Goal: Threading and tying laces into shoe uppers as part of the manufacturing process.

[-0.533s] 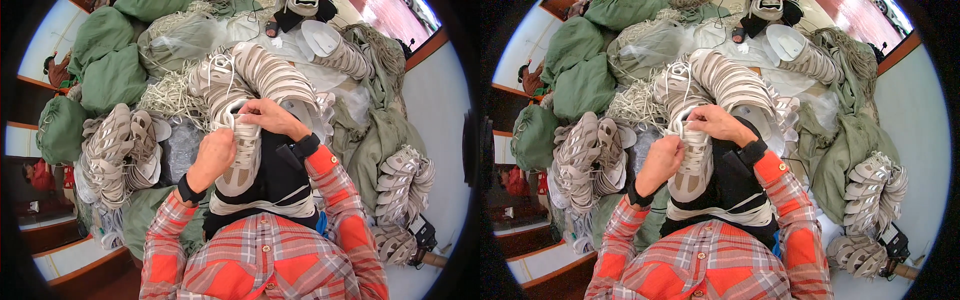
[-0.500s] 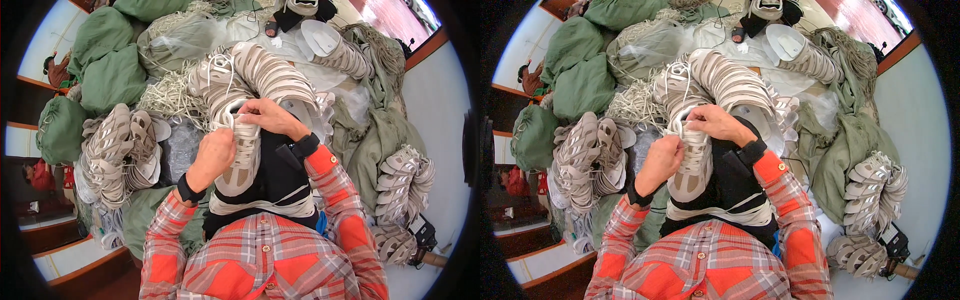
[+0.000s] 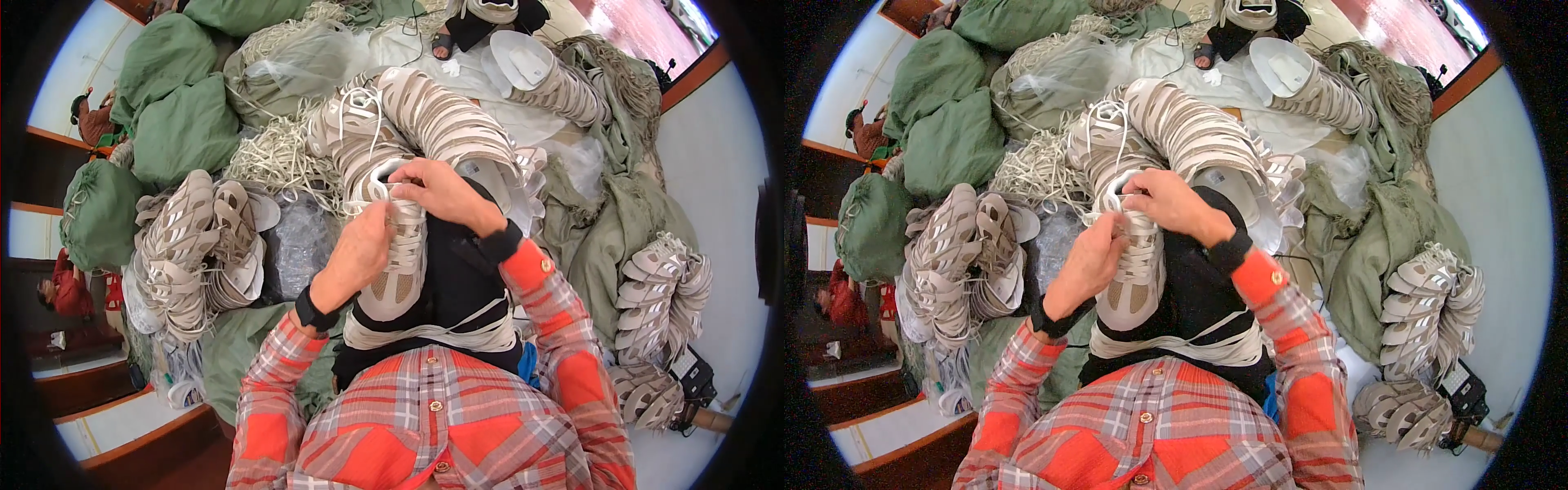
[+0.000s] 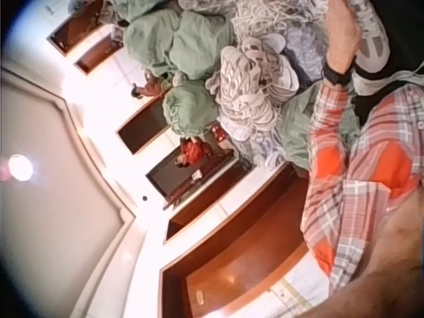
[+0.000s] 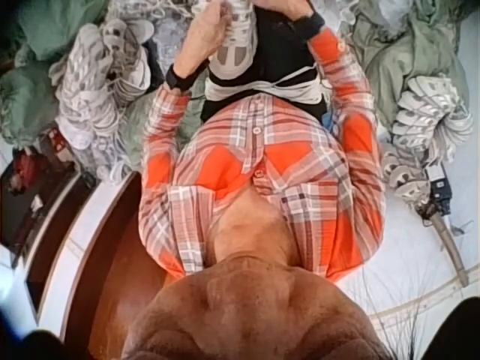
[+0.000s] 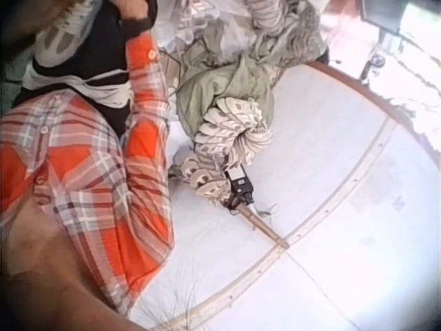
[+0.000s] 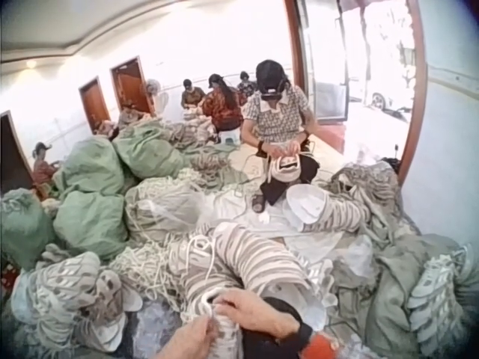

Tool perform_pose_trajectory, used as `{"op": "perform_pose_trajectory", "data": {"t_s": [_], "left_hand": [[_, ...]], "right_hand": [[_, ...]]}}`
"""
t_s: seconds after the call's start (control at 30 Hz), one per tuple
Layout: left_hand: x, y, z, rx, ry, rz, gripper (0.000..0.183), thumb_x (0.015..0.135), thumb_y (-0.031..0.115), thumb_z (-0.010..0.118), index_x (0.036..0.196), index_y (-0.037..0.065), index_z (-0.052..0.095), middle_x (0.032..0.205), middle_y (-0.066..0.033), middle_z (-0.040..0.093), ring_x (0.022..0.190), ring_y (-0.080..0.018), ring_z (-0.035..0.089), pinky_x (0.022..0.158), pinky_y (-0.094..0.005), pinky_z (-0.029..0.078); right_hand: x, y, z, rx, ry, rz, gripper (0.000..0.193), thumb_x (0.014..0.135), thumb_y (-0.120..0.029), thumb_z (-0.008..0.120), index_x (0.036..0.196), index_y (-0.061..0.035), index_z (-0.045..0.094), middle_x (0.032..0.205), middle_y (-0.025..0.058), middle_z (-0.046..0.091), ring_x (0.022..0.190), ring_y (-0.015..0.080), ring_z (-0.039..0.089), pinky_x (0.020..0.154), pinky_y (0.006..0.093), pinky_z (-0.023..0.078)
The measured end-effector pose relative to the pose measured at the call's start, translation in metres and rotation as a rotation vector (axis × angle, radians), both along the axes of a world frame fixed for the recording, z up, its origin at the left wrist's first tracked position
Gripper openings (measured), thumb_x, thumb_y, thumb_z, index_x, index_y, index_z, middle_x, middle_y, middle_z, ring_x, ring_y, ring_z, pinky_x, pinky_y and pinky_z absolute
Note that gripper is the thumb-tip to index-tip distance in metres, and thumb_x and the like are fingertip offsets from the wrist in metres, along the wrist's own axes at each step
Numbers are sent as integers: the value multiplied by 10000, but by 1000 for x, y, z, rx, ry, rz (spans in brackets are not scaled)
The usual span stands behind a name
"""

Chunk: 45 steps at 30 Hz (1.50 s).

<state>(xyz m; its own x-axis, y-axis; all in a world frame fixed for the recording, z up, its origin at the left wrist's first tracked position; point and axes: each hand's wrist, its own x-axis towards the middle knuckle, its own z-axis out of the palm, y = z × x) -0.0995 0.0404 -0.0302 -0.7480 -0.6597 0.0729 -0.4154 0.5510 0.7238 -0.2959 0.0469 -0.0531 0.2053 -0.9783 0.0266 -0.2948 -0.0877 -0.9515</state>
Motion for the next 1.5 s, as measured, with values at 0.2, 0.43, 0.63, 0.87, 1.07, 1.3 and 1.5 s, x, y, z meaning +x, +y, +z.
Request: {"op": "perform_pose_trajectory", "data": {"t_s": [0.2,0.43,0.63,0.87,1.07,1.3,1.5], "left_hand": [[-5,0,1,29,29,-11,282,804,-55,453,1075,3,406,831,-211,567,795,-421,556,677,-462,434],[1,-1,5,172,31,5,233,817,-44,450,1038,14,405,749,-166,552,703,-370,567,629,-431,433],[4,-3,7,191,27,32,224,822,-38,460,1035,6,407,745,-158,543,701,-341,562,642,-400,438],[7,-5,2,137,27,25,232,827,-31,454,1047,-2,389,755,-172,541,707,-361,559,658,-400,445],[3,-6,0,6,-41,16,235,821,-24,447,1048,-4,391,765,-185,548,740,-386,566,662,-433,438],[2,-9,2,86,-5,-18,240,839,19,454,1067,23,382,768,-229,568,753,-435,566,637,-480,427],[38,-11,47,-83,-180,20,97,816,85,564,870,5,555,661,-182,569,664,-398,571,579,-435,434]], "right_hand": [[25,69,22,-275,131,-459,116,798,-16,546,905,10,510,793,185,544,761,371,555,654,415,453],[64,86,-1,-47,-96,-537,167,772,54,560,901,16,462,784,190,572,732,348,597,651,390,478],[78,82,6,67,-184,-621,196,791,28,584,937,25,453,815,161,602,745,266,632,670,344,500],[82,84,2,175,-286,-725,252,793,8,611,989,32,454,888,147,615,776,211,629,687,313,508],[83,81,-7,171,-432,-739,268,784,-3,631,986,32,460,884,137,616,773,198,623,685,308,511],[80,67,-5,214,-310,-765,290,767,-33,661,975,18,464,840,131,612,717,171,604,640,305,504],[-4,131,25,-21,219,-993,206,779,-54,632,891,-58,459,759,54,492,685,148,501,642,273,446]]}}
